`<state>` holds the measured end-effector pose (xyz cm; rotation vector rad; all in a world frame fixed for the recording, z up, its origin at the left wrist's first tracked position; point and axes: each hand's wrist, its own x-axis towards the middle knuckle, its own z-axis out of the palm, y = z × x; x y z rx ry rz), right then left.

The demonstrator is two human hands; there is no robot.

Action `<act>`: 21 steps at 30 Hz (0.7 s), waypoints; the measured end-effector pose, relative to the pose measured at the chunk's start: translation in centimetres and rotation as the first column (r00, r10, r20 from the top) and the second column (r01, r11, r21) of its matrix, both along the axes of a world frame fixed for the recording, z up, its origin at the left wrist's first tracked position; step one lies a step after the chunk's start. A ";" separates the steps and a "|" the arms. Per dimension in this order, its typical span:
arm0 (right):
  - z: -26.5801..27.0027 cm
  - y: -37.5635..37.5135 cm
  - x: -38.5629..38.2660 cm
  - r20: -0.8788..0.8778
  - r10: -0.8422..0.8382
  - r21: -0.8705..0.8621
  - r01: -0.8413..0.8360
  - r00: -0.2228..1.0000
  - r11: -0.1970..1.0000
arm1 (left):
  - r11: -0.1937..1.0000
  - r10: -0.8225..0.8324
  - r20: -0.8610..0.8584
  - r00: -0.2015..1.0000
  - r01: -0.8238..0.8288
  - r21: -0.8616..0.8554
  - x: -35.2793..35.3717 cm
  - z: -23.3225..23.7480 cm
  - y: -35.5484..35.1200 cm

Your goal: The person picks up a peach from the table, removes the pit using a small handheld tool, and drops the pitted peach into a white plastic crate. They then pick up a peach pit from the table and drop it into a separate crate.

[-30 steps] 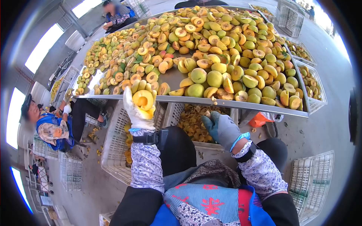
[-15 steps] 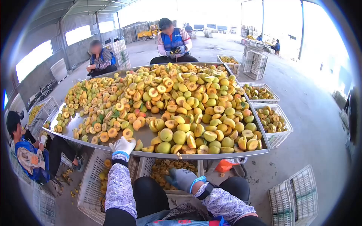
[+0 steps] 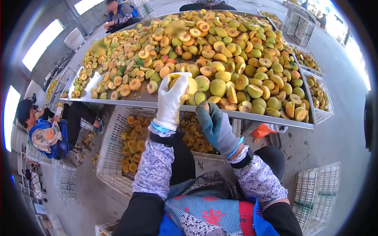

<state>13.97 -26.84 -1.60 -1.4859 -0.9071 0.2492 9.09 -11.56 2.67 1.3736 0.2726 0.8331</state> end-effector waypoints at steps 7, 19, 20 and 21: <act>-2.2 0.3 1.7 0.087 -0.104 -0.083 0.112 0.991 0.990 | 0.942 -0.147 0.189 0.971 0.196 -0.273 2.0 -1.7 -3.9; -2.7 1.8 1.1 0.091 0.044 -0.145 -0.031 0.995 0.989 | 0.935 0.010 0.197 0.980 0.061 -0.349 1.9 -3.6 -3.8; -3.0 1.9 1.1 0.079 0.058 -0.156 -0.046 0.995 0.987 | 0.937 0.017 0.199 0.980 0.054 -0.345 1.8 -3.7 -3.8; -3.5 2.0 1.0 0.066 0.071 -0.167 -0.059 0.995 0.984 | 0.938 0.023 0.200 0.980 0.048 -0.342 1.7 -3.9 -3.8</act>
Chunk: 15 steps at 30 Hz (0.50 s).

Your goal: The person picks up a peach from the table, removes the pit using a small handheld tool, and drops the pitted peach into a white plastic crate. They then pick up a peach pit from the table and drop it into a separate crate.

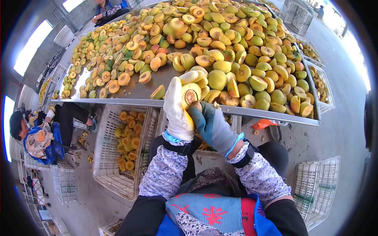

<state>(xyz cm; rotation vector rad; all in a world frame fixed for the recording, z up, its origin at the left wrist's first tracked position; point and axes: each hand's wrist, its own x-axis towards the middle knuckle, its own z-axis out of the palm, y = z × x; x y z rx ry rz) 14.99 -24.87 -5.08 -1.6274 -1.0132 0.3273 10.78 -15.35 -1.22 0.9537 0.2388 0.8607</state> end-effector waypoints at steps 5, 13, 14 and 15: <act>-0.3 -0.6 -0.1 -0.026 0.035 -0.090 -0.037 0.999 0.995 | 0.991 -0.087 -0.081 0.993 0.095 0.098 -0.7 -0.7 1.1; -0.5 -1.3 -1.0 -0.249 0.061 0.095 -0.039 0.966 0.995 | 0.971 -0.115 -0.130 0.985 0.139 0.195 -0.9 0.9 0.1; 0.2 -2.0 -1.0 -0.481 0.100 0.029 -0.099 0.871 0.995 | 0.983 -0.073 -0.038 0.997 0.078 0.165 -0.6 1.2 -0.8; 2.9 -3.0 -1.1 -0.684 0.115 -0.019 -0.175 0.721 0.984 | 0.978 -0.037 -0.075 0.997 0.051 0.201 -0.5 1.0 -1.1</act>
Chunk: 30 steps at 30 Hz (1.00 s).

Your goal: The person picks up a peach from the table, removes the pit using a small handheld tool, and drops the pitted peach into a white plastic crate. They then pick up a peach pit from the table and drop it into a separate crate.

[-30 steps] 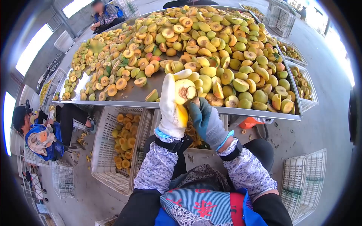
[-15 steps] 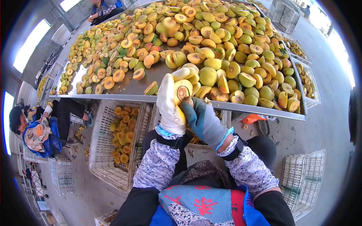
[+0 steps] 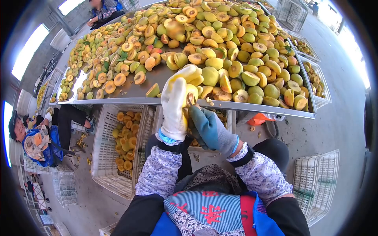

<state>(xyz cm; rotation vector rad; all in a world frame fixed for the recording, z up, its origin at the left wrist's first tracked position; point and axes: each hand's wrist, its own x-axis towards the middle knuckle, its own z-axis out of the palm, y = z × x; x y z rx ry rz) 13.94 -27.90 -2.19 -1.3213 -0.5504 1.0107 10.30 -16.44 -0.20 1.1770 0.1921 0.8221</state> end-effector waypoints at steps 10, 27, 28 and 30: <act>1.6 -1.4 1.0 -0.238 0.297 -0.103 -0.328 0.925 0.939 | 0.959 -0.258 -0.174 0.950 0.274 0.076 -0.7 0.5 2.4; -10.0 -2.7 1.3 0.976 0.084 -0.129 0.223 0.201 0.966 | 0.762 -0.004 0.327 0.945 0.215 -0.611 -1.6 -2.7 9.1; -9.8 -2.7 2.3 0.913 0.214 -0.284 0.163 0.348 0.945 | 0.787 0.020 0.314 0.949 0.179 -0.591 -2.8 0.4 9.3; -5.2 -1.7 1.0 0.867 0.192 -0.329 0.239 0.460 0.913 | 0.891 0.278 0.122 0.953 -0.208 -0.403 -6.9 1.7 11.2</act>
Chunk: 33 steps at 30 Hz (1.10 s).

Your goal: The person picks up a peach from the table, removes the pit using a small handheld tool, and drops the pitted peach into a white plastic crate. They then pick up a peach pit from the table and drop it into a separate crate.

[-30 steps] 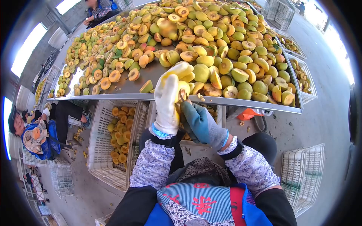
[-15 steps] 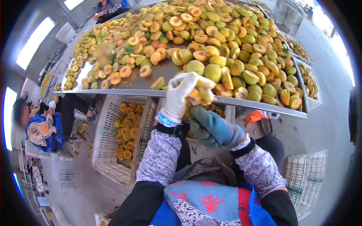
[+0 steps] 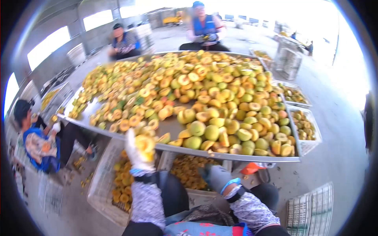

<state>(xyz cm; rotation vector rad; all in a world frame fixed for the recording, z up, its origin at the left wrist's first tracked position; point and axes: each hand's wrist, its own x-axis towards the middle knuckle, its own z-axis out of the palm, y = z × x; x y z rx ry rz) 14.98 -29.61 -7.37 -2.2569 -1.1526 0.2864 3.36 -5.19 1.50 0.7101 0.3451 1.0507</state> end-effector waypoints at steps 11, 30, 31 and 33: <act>2.7 0.7 -1.0 -0.111 0.065 0.082 -0.056 0.992 0.995 | 0.546 0.771 -0.555 0.312 0.125 0.828 -3.0 -3.2 4.2; 4.6 0.9 -2.3 -0.107 0.154 0.227 -0.127 0.982 0.966 | 0.609 0.567 -0.740 0.362 0.421 0.672 6.9 -4.8 5.8; 4.6 1.2 -2.0 -0.132 0.114 0.268 -0.075 0.985 0.961 | 0.781 0.291 -0.735 0.612 0.292 0.552 6.9 -3.5 4.6; 5.0 1.0 -2.4 -0.197 0.108 0.434 -0.013 0.974 0.901 | 0.955 -0.064 -0.477 0.876 0.193 0.227 6.4 -0.9 0.3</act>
